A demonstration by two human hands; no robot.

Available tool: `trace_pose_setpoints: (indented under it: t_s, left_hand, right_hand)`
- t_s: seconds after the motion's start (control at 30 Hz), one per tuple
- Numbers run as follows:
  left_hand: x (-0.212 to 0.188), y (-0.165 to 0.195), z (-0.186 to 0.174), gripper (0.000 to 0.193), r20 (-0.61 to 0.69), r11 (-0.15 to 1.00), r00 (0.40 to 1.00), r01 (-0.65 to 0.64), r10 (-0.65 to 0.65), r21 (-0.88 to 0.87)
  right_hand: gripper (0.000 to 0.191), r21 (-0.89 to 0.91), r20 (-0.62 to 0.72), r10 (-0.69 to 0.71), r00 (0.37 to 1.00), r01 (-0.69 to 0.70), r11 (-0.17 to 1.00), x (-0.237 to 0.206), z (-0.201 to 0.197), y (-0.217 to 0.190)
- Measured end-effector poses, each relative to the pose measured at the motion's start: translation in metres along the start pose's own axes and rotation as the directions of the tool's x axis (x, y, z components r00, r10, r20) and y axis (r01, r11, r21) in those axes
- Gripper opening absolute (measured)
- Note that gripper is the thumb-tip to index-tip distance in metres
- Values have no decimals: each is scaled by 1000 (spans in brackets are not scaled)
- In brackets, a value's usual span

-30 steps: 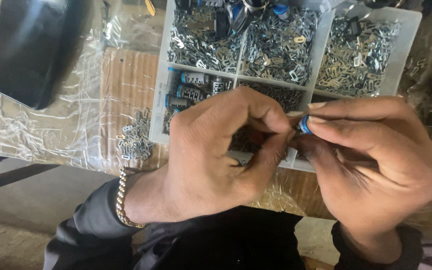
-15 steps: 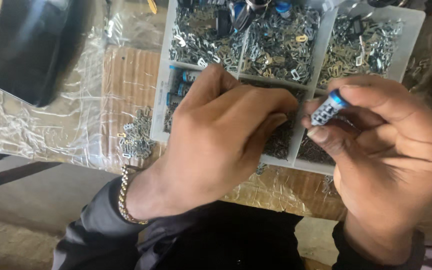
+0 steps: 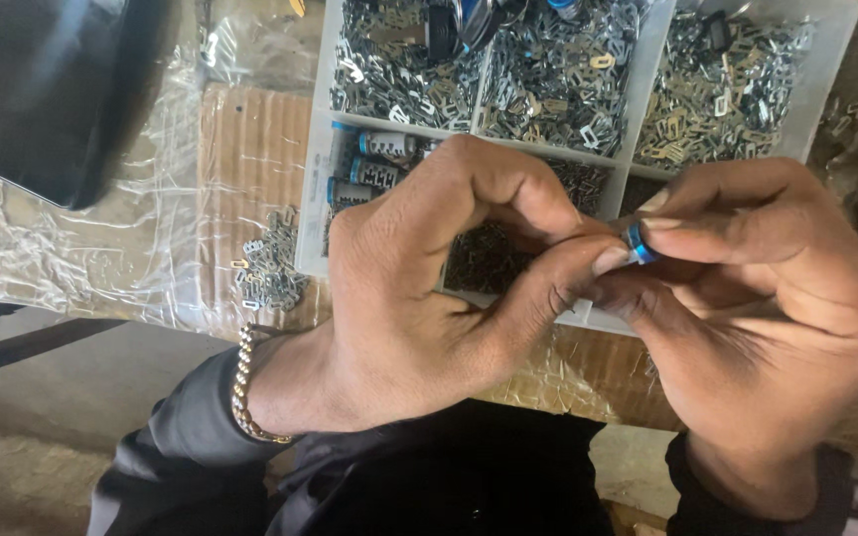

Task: The person picks small metal pins from a compartment organizer box and presses them into a padlock cylinder held in the other hand, assembling lock cores one at a time at a workbench covered with lock parts and keys.

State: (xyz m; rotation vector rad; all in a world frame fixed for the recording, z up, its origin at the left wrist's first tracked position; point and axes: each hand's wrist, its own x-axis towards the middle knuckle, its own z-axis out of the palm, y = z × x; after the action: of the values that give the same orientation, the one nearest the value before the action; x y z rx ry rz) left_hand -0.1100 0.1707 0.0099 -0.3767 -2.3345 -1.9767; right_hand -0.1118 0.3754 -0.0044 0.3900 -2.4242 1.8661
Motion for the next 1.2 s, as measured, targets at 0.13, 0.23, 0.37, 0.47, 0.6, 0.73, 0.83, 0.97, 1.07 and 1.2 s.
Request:
trace_pose_setpoints:
  t_s: [0.13,0.23,0.37,0.47,0.6,0.73,0.83,0.97,1.07,1.2]
  left_hand:
    - [4,3,0,25,1,995,1000,-2,2,102]
    - [7,3,-2,25,27,998,1000,8,-10,68]
    - [6,3,-5,25,40,999,999,26,-28,36]
    - [5,1,-6,25,62,998,998,-4,-1,70]
    - [10,-6,-9,21,84,999,996,39,-39,0]
    - [15,-9,-10,21,113,872,957,-292,269,394]
    - [13,-6,-9,19,201,817,946,-321,254,480]
    - [10,-1,-8,17,104,937,979,-198,174,290]
    - [12,-2,-6,19,57,991,993,-109,105,72]
    - [16,-8,-3,25,108,883,971,-239,214,405]
  right_hand:
    - [27,-5,7,-38,999,38,999,3,0,2]
    - [28,-29,12,-34,999,35,999,3,-1,1]
    - [26,-17,31,-6,999,6,1000,2,-2,-1]
    - [26,-88,54,-66,996,70,994,5,-3,0]
    - [28,26,26,-57,998,57,998,9,1,-2]
    - [37,219,-138,151,979,-119,969,2,8,-11]
    - [40,215,-142,150,978,-117,970,-1,8,-12]
    - [34,64,-76,69,995,-64,996,-1,3,-9]
    - [33,2,-54,70,996,-70,998,-2,2,-8]
    - [35,72,-90,98,991,-92,993,-6,4,-9]
